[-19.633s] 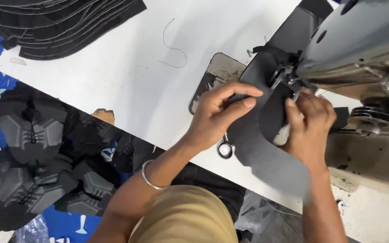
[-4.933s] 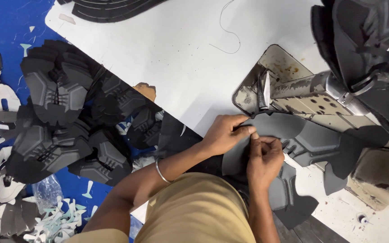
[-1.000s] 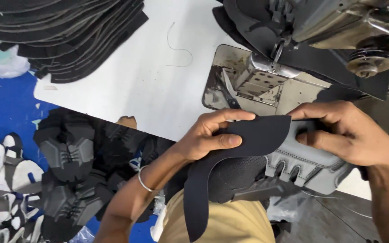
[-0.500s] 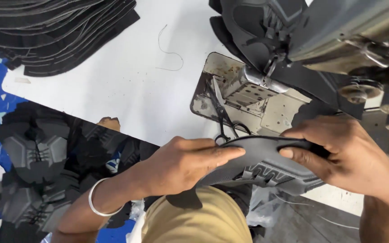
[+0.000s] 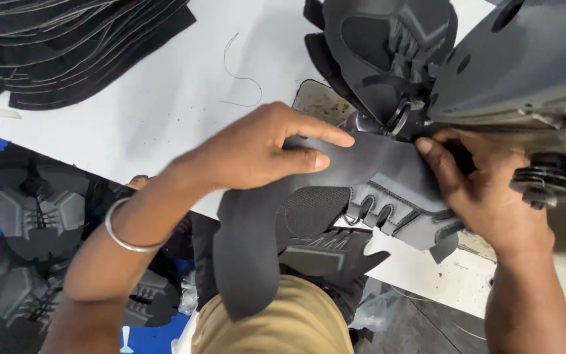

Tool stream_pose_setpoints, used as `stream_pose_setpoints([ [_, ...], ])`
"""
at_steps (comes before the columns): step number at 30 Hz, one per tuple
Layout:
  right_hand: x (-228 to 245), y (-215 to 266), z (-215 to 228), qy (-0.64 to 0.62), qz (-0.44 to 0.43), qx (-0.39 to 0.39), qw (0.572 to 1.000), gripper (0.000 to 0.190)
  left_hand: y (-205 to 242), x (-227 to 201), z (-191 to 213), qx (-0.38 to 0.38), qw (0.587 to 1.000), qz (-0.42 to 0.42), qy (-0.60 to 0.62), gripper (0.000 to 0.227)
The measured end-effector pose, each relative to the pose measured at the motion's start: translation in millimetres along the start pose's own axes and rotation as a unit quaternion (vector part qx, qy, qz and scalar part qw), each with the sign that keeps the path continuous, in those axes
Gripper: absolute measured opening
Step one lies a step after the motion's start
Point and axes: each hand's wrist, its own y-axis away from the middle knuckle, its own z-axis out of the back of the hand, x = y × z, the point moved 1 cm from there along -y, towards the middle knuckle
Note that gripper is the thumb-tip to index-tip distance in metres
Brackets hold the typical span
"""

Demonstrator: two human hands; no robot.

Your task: The person sews a gray fabric piece onto a black shoe upper using a sewing machine. They then use scissors to trim the excess fabric and thread. This process is repeated for multiple shoe parts.

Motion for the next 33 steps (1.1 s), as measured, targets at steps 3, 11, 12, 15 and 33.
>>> stream_pose_setpoints([
  [3,15,-13,4,-0.029,-0.116,0.049,0.992,0.021,-15,-4,11,0.06,0.984,0.159,0.061,0.038],
  [11,1,6,-8,-0.07,-0.104,-0.003,0.992,0.021,-17,7,19,0.069,0.987,0.123,0.072,0.034],
  [12,-1,7,-10,-0.072,-0.101,-0.004,0.992,0.021,-16,8,19,0.067,0.988,0.125,0.069,0.034],
  [15,-10,5,-15,-0.107,-0.112,-0.008,0.988,0.019,-18,9,17,0.075,0.993,0.084,0.04,0.034],
  [33,36,73,-70,-0.176,-0.084,-0.354,0.915,0.059,-8,1,-44,-0.138,0.975,0.17,0.028,0.035],
])
